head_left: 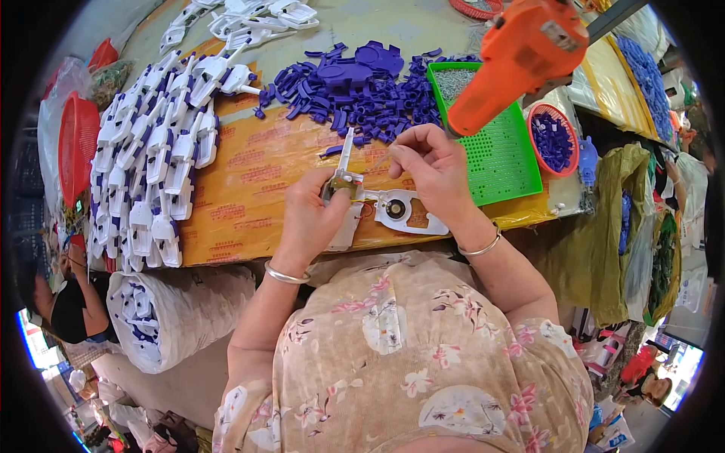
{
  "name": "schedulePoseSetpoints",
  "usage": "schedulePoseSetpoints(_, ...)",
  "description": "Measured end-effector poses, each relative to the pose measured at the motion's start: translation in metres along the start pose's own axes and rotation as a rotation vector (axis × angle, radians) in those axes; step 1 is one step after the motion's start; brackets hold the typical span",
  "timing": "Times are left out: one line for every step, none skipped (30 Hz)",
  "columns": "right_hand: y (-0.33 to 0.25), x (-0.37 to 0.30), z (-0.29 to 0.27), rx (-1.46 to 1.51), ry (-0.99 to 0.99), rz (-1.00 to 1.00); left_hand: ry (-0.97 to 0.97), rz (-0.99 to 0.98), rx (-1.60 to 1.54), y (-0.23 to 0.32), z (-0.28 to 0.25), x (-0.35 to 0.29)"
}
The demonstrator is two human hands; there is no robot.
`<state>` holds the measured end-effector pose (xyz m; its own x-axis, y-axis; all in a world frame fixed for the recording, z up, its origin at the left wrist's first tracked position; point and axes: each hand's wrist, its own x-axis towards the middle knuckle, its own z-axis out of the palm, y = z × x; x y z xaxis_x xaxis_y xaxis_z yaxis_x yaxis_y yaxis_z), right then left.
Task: Assembling plastic toy gun components at a factory workbench.
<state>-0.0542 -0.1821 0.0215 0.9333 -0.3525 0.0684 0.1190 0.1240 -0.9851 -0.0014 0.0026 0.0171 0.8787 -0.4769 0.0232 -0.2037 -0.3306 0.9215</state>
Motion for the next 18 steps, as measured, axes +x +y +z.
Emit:
schedulePoseSetpoints(0.002, -0.001, -0.001, -0.003, 0.0, -0.045, -0.011, -0.006, -0.018, 0.0, 0.0, 0.0)
schedulePoseSetpoints(0.002, -0.001, -0.001, -0.002, -0.002, -0.046, -0.022, -0.011, -0.037, 0.0, -0.001, 0.0)
schedulePoseSetpoints(0.001, -0.002, -0.002, 0.048, 0.018, -0.053, -0.02, -0.011, -0.036, -0.001, -0.001, 0.0)
schedulePoseSetpoints(0.001, -0.002, -0.002, 0.098, 0.037, -0.059, -0.028, -0.033, -0.035, -0.001, -0.002, 0.0)
schedulePoseSetpoints(0.001, -0.002, -0.003, 0.099, 0.036, -0.06, -0.037, -0.055, -0.035, -0.001, -0.002, 0.0)
schedulePoseSetpoints(0.001, -0.003, -0.004, 0.167, 0.041, -0.022, -0.036, -0.054, -0.035, -0.003, -0.002, 0.0)
schedulePoseSetpoints(0.001, -0.003, -0.005, 0.236, 0.045, 0.017, -0.033, -0.042, -0.052, -0.005, -0.002, 0.0)
schedulePoseSetpoints(0.0, -0.003, -0.005, 0.235, 0.045, 0.016, -0.031, -0.03, -0.07, -0.007, -0.001, 0.0)
schedulePoseSetpoints(-0.001, -0.004, -0.005, 0.381, 0.057, 0.081, -0.033, -0.029, -0.07, -0.01, -0.001, 0.0)
schedulePoseSetpoints(-0.002, -0.004, -0.005, 0.527, 0.069, 0.146, -0.039, -0.031, -0.103, -0.012, -0.001, 0.0)
schedulePoseSetpoints(0.0, -0.004, -0.006, 0.526, 0.071, 0.145, -0.045, -0.033, -0.136, -0.013, -0.001, 0.0)
schedulePoseSetpoints(0.003, -0.003, -0.008, 0.53, 0.079, 0.205, -0.047, -0.032, -0.136, -0.012, -0.001, 0.0)
schedulePoseSetpoints(0.005, -0.002, -0.01, 0.534, 0.087, 0.264, -0.082, -0.061, -0.148, -0.011, -0.002, 0.0)
schedulePoseSetpoints(0.004, -0.003, -0.011, 0.533, 0.088, 0.264, -0.116, -0.09, -0.159, -0.009, -0.003, 0.0)
schedulePoseSetpoints(0.003, -0.004, -0.01, 0.466, 0.069, 0.24, -0.115, -0.092, -0.158, -0.008, -0.003, 0.0)
schedulePoseSetpoints(0.002, -0.004, -0.01, 0.398, 0.049, 0.217, -0.127, -0.112, -0.269, -0.005, -0.001, 0.0)
schedulePoseSetpoints(-0.001, -0.004, -0.008, 0.399, 0.047, 0.219, -0.138, -0.133, -0.381, -0.003, 0.001, -0.001)
schedulePoseSetpoints(-0.004, -0.004, -0.007, 0.265, 0.013, 0.154, -0.136, -0.136, -0.381, -0.001, 0.003, -0.001)
